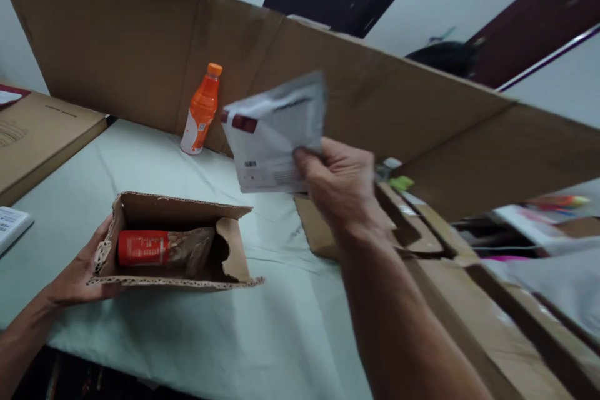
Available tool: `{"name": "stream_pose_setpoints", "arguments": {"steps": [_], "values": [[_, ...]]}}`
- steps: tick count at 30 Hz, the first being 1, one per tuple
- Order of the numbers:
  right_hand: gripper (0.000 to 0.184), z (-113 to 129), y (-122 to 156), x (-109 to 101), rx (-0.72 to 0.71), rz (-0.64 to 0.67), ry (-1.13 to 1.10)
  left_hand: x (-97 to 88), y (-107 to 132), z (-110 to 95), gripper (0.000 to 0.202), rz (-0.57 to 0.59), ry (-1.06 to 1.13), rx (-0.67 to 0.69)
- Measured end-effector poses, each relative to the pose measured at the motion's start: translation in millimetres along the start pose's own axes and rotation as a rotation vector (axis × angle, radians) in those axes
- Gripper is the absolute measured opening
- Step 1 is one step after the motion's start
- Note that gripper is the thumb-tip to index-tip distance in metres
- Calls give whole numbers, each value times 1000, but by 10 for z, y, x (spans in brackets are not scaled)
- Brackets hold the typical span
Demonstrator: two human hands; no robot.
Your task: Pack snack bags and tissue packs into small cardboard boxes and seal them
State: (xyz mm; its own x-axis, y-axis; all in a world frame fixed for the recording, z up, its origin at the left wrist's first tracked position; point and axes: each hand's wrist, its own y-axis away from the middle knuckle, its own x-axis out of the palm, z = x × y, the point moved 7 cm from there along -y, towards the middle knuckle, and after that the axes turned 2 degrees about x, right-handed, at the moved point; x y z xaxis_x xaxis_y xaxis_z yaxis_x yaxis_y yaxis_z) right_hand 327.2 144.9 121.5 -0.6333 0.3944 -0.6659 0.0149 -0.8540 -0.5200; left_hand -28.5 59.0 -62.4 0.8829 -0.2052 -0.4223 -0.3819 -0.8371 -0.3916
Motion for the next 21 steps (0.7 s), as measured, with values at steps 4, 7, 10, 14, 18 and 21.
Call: {"name": "stream_pose_setpoints", "arguments": {"steps": [4,7,10,14,18,21], "values": [[15,-590,-219,610,157,86,41,21,4,6,111,25,13,-35],[15,-765,-460,1062,160,186,86,34,9,11,109,25,23,-30],[9,-827,-813,1242,175,136,126,33,8,24,110,35,74,-49],[8,-553,-1001,1018,113,-117,-25,21,-12,-9,114,52,75,-31],[12,348,-504,765,-131,72,-363,29,-27,-45,116,75,78,15],[15,1104,182,894,-401,602,-241,45,-24,-35,114,77,71,30]]}}
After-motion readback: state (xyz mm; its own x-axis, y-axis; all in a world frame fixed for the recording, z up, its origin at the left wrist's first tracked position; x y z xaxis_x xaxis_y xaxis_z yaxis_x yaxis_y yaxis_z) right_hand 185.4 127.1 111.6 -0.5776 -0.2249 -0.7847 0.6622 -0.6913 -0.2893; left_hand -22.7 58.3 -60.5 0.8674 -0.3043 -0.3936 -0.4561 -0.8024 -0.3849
